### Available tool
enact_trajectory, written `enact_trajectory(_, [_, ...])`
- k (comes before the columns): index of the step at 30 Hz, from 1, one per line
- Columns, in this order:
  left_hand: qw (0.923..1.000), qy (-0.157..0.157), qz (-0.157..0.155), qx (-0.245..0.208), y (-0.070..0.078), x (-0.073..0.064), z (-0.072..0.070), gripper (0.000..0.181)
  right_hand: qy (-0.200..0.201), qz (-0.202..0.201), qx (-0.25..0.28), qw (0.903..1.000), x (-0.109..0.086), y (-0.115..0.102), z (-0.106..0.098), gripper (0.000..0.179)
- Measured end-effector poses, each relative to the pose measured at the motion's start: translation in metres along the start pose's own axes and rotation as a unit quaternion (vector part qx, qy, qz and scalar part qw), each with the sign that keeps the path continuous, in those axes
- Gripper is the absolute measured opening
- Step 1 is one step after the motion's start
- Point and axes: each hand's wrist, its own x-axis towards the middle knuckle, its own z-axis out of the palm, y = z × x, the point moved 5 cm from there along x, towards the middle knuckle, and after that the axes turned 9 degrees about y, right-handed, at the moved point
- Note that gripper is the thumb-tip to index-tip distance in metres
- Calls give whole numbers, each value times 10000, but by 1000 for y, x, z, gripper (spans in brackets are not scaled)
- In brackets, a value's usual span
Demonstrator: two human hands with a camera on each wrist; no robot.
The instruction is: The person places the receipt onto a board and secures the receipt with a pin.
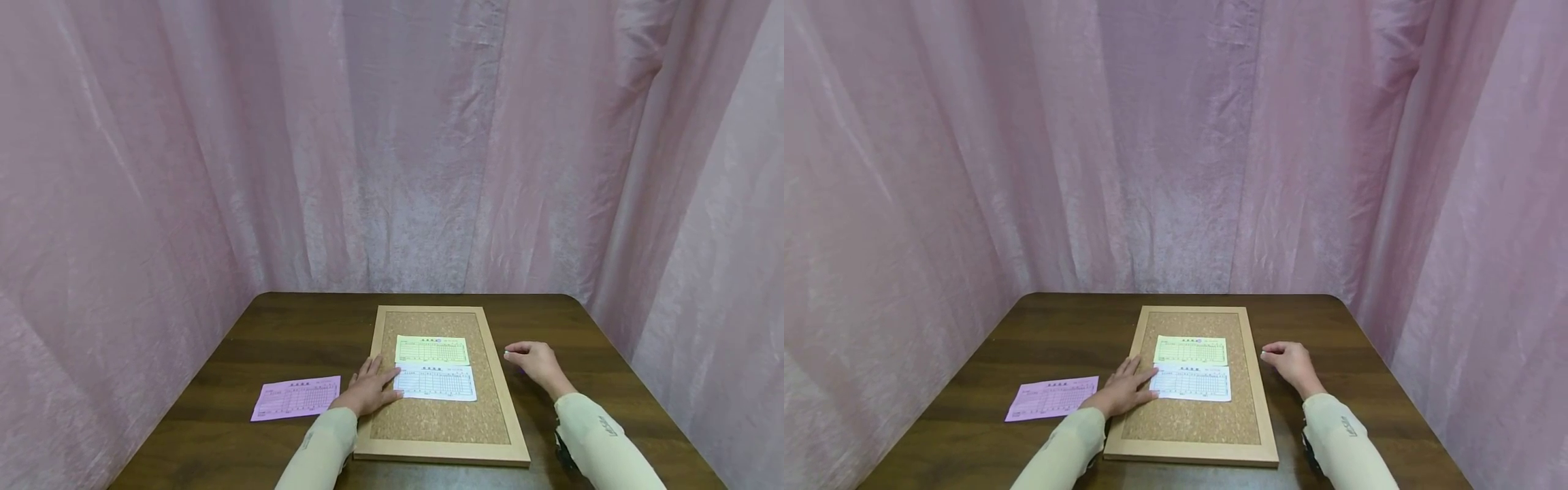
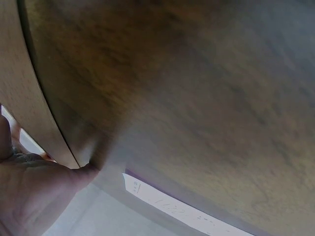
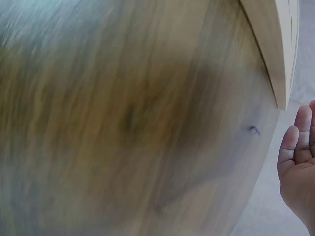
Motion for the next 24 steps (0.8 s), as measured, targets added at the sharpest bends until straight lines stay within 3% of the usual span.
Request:
enact_trajectory(7, [10000, 22, 57, -8, 2, -2, -2, 60, 80, -127, 71, 9999, 3, -12, 10, 19])
enact_trajectory(24, [10000, 11, 1, -84, 2, -2, -3, 59, -55, 109, 484, 9988, 0, -32, 41, 15])
